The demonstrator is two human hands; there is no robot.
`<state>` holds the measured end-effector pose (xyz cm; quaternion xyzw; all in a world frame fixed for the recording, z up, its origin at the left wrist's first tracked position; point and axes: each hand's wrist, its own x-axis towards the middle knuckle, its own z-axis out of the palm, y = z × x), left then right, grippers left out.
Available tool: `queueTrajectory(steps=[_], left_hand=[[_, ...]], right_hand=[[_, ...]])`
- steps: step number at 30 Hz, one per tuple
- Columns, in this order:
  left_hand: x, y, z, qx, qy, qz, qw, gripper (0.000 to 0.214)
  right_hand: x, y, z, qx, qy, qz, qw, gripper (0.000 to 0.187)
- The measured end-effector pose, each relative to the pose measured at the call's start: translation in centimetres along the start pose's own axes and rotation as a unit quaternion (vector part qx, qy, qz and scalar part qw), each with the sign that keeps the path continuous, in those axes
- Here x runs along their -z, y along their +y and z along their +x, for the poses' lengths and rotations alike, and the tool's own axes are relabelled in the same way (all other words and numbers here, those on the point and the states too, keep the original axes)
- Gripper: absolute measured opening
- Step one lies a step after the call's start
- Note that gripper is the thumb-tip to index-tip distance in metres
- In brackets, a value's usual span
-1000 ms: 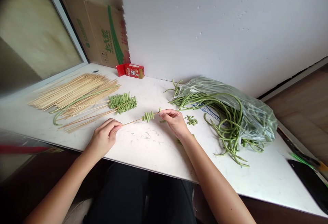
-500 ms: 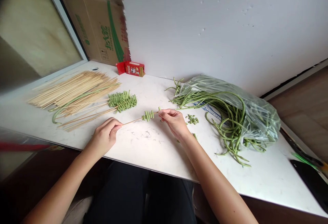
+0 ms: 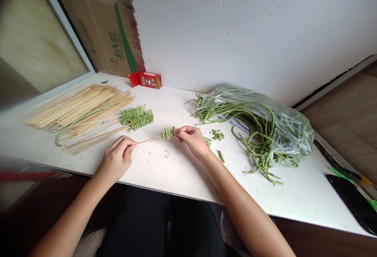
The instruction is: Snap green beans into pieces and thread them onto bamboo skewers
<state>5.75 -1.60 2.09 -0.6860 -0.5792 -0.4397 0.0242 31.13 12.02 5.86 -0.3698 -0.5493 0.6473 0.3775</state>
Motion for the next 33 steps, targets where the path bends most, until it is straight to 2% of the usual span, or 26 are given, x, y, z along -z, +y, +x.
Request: queueTrajectory(steps=[3, 5, 7, 10, 11, 13, 15, 18, 21, 25, 30, 33], left_hand=[[0.0, 0.0, 0.1, 0.003, 0.008, 0.004, 1.0, 0.017], [0.0, -0.1, 0.1, 0.006, 0.01, 0.009, 1.0, 0.016], [0.0, -0.2, 0.1, 0.008, 0.013, 0.015, 1.0, 0.015], [-0.1, -0.3, 0.0, 0.006, 0.016, 0.023, 1.0, 0.015], [-0.1, -0.3, 0.0, 0.005, 0.016, 0.025, 1.0, 0.015], [-0.2, -0.4, 0.0, 0.003, 0.019, 0.029, 0.999, 0.014], [-0.2, -0.5, 0.0, 0.0, 0.022, 0.031, 0.999, 0.014], [-0.2, -0.5, 0.0, -0.001, 0.022, 0.033, 0.999, 0.014], [-0.2, -0.5, 0.0, 0.0, 0.02, 0.031, 0.999, 0.014], [-0.3, -0.5, -0.1, 0.001, 0.015, 0.029, 0.999, 0.014], [-0.3, -0.5, -0.1, 0.006, 0.015, 0.029, 0.999, 0.015], [-0.3, -0.6, -0.1, 0.006, 0.011, 0.035, 0.999, 0.015]], right_hand=[[1.2, -0.7, 0.2, 0.005, -0.028, -0.037, 0.999, 0.032], [3.0, -1.5, 0.7, 0.024, -0.022, -0.07, 0.997, 0.039], [5.2, -2.4, 1.2, 0.073, 0.046, -0.082, 0.993, 0.049], [8.5, -3.5, 1.8, 0.139, 0.166, -0.128, 0.968, 0.053], [9.3, -3.6, 1.8, 0.149, 0.184, -0.156, 0.959, 0.052], [10.2, -3.6, 1.8, 0.159, 0.18, -0.223, 0.945, 0.046], [10.3, -3.1, 1.6, 0.166, 0.13, -0.292, 0.933, 0.036], [9.3, -2.1, 1.5, 0.189, 0.023, -0.367, 0.911, 0.02], [8.1, -1.1, 1.5, 0.191, -0.051, -0.401, 0.895, 0.018], [7.4, -0.2, 1.6, 0.18, -0.062, -0.431, 0.882, 0.022], [7.3, -0.2, 1.6, 0.186, -0.052, -0.447, 0.874, 0.007], [7.0, -0.5, 1.3, 0.166, -0.05, -0.463, 0.869, 0.009]])
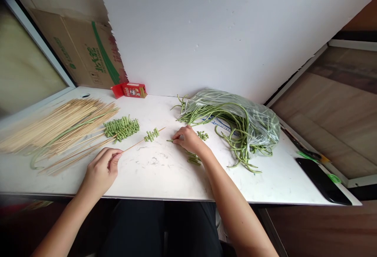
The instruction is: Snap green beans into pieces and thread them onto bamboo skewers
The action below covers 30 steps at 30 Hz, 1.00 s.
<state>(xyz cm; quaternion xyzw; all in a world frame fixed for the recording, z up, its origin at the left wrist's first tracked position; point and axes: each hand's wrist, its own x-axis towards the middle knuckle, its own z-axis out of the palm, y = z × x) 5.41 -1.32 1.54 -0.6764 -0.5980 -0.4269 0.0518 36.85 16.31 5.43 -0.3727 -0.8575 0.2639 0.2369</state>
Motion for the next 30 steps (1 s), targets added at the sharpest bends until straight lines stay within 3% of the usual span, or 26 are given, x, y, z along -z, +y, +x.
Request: queueTrajectory(steps=[3, 8, 12, 17, 30], left_hand=[[0.0, -0.1, -0.1, -0.002, -0.001, -0.001, 1.0, 0.014], [-0.1, -0.1, -0.1, -0.006, 0.002, -0.005, 1.0, 0.014], [-0.1, 0.0, -0.1, -0.005, -0.001, -0.005, 1.0, 0.014], [-0.1, 0.1, 0.0, -0.006, -0.004, -0.004, 1.0, 0.015], [-0.1, 0.2, -0.1, 0.003, -0.014, -0.008, 1.0, 0.015]], right_hand=[[0.1, -0.3, 0.0, -0.042, 0.013, 0.03, 0.999, 0.018], [-0.2, 0.0, 0.5, -0.091, 0.057, 0.168, 0.98, 0.032], [-0.7, 0.1, 0.7, -0.126, 0.084, 0.274, 0.95, 0.044], [-1.5, -0.5, 0.7, -0.161, 0.058, 0.387, 0.906, 0.047], [-1.7, -1.4, 0.6, -0.162, 0.051, 0.402, 0.9, 0.039]])
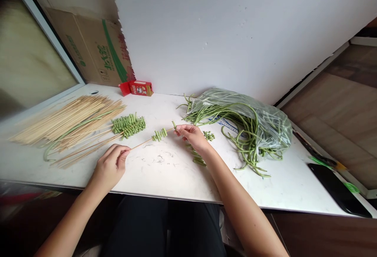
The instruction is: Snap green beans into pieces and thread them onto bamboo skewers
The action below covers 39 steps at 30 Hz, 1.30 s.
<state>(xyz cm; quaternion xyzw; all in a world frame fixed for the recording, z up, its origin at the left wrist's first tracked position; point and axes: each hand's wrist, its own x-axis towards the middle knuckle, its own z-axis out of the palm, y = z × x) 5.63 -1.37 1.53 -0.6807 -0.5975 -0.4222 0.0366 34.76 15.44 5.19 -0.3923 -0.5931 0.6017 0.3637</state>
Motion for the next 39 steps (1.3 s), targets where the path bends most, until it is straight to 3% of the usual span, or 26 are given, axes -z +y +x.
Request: queueTrajectory(steps=[17, 39], left_hand=[[0.1, 0.1, 0.1, 0.006, -0.005, -0.003, 1.0, 0.017], [0.3, 0.1, 0.1, 0.01, -0.009, -0.006, 1.0, 0.02]], right_hand=[[-0.2, -0.3, -0.1, 0.004, -0.009, 0.001, 1.0, 0.039], [0.1, 0.6, 0.3, -0.01, 0.035, 0.043, 0.998, 0.033]])
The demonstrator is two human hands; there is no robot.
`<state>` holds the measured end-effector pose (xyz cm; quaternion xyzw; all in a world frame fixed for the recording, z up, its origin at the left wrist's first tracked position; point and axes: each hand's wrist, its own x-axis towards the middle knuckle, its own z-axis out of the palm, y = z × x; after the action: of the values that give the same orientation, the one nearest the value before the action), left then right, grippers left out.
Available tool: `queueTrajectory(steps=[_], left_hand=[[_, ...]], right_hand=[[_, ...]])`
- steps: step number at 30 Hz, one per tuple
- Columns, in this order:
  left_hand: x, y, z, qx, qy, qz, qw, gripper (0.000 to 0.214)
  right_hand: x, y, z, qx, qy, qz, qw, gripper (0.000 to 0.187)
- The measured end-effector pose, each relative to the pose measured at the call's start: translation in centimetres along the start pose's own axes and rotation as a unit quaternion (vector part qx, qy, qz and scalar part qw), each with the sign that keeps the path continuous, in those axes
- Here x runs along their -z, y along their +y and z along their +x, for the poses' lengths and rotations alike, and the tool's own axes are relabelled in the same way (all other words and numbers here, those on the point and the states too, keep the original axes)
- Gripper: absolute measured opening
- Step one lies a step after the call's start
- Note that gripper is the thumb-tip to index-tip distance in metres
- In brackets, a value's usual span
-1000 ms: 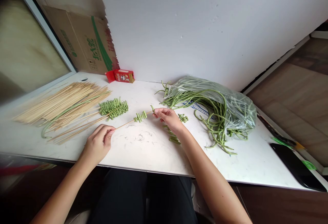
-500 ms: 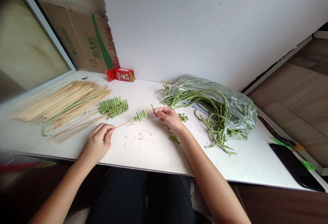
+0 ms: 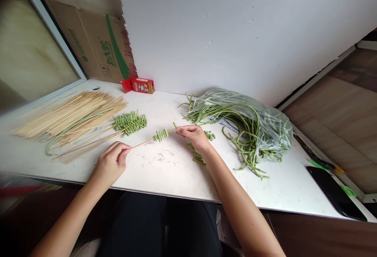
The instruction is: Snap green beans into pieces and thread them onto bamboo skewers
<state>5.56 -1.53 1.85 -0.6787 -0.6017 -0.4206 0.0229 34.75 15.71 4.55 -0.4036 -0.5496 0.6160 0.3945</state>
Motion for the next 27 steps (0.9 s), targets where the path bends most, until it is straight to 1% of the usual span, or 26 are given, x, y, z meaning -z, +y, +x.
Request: queueTrajectory(steps=[15, 22, 27], left_hand=[[0.1, -0.07, -0.15, 0.012, -0.01, -0.002, 1.0, 0.023], [0.13, 0.09, 0.01, 0.014, -0.009, -0.002, 1.0, 0.023], [0.17, 0.08, 0.09, 0.012, -0.006, -0.005, 1.0, 0.023]], right_hand=[[-0.56, -0.18, -0.22, -0.009, -0.008, -0.003, 1.0, 0.036], [-0.65, 0.16, -0.2, 0.005, -0.004, -0.014, 1.0, 0.034], [-0.85, 0.02, -0.3, -0.012, -0.008, 0.001, 1.0, 0.036]])
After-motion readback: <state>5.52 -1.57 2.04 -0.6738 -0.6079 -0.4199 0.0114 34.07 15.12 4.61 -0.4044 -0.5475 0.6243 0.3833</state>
